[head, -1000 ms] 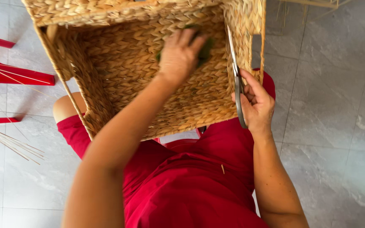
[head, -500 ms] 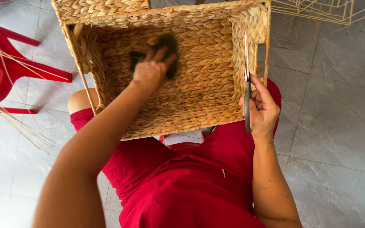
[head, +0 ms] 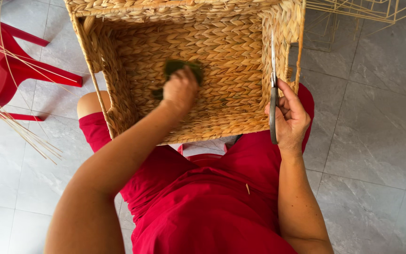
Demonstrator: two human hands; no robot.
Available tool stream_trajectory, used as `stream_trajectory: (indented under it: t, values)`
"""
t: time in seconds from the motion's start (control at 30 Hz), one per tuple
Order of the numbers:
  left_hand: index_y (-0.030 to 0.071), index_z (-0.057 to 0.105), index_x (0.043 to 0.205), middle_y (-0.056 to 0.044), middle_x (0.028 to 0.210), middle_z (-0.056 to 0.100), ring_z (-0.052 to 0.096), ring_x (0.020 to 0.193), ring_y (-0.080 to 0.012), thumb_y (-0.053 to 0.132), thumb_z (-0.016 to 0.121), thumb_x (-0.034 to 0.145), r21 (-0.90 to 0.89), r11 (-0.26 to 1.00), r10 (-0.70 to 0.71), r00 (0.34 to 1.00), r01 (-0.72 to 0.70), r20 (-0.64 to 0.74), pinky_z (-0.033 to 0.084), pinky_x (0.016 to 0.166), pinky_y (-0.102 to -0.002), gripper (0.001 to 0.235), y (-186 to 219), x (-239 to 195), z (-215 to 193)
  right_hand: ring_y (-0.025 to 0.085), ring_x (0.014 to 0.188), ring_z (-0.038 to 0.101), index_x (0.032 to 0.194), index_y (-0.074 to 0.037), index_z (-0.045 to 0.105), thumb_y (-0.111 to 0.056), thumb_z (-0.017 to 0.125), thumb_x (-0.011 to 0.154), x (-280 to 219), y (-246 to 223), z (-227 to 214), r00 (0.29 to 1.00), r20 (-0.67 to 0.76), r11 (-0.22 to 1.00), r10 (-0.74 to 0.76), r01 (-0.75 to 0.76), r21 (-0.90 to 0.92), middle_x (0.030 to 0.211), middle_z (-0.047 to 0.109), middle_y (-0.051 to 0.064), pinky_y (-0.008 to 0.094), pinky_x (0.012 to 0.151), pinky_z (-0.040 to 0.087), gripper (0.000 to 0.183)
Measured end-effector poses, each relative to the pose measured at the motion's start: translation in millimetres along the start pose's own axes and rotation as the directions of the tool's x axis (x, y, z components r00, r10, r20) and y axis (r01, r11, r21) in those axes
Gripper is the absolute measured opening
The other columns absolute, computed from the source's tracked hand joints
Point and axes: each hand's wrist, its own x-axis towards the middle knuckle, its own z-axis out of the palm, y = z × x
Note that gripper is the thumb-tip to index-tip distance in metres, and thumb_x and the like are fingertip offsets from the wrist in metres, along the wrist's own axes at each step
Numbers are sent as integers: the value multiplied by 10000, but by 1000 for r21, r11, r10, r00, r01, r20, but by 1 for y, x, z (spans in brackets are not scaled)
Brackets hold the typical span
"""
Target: The person wipes the exterior and interior surfaces of a woven basket using a green cloth. They rotate the basket to reach different sides and occasionally use scissors to trim loose strands while continuing to wipe.
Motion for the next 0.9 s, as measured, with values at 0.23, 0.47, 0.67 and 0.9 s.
stream_trajectory:
  t: [0.23,0.47,0.67,0.9]
  values:
    - [299,486,1440,-68,1402,533,489,1290,-256,162,623,928,49,749,626,681,-661,-380,428,1037,-466,547,78,17,-18,39,751,613,1497,-1,542,-93,722,1023,-1,0,-1,998,3,996,60,-60,65,868,648,0,171,635,481,515]
    - [408,584,1379,37,1504,461,373,1429,-222,133,666,910,219,777,592,803,-591,67,337,1143,-447,550,22,-15,-23,34,672,589,1493,-7,524,-140,689,1039,-1,-1,-5,997,-2,987,81,-80,143,853,662,10,165,584,470,502]
    - [217,704,1246,-24,1458,499,379,1421,-266,202,705,898,244,909,284,930,-338,233,418,1073,-474,348,-75,-61,-20,57,733,610,1517,24,519,-149,696,1079,1,1,-7,999,32,994,2,-5,108,876,630,23,178,651,490,504]
    - [100,724,1210,-126,1198,691,646,1141,-298,216,663,919,8,990,136,971,-140,198,574,861,-442,319,-65,-27,-4,60,740,629,1532,27,520,-161,700,1102,2,8,-6,998,50,995,-45,41,88,882,659,39,177,657,505,503]
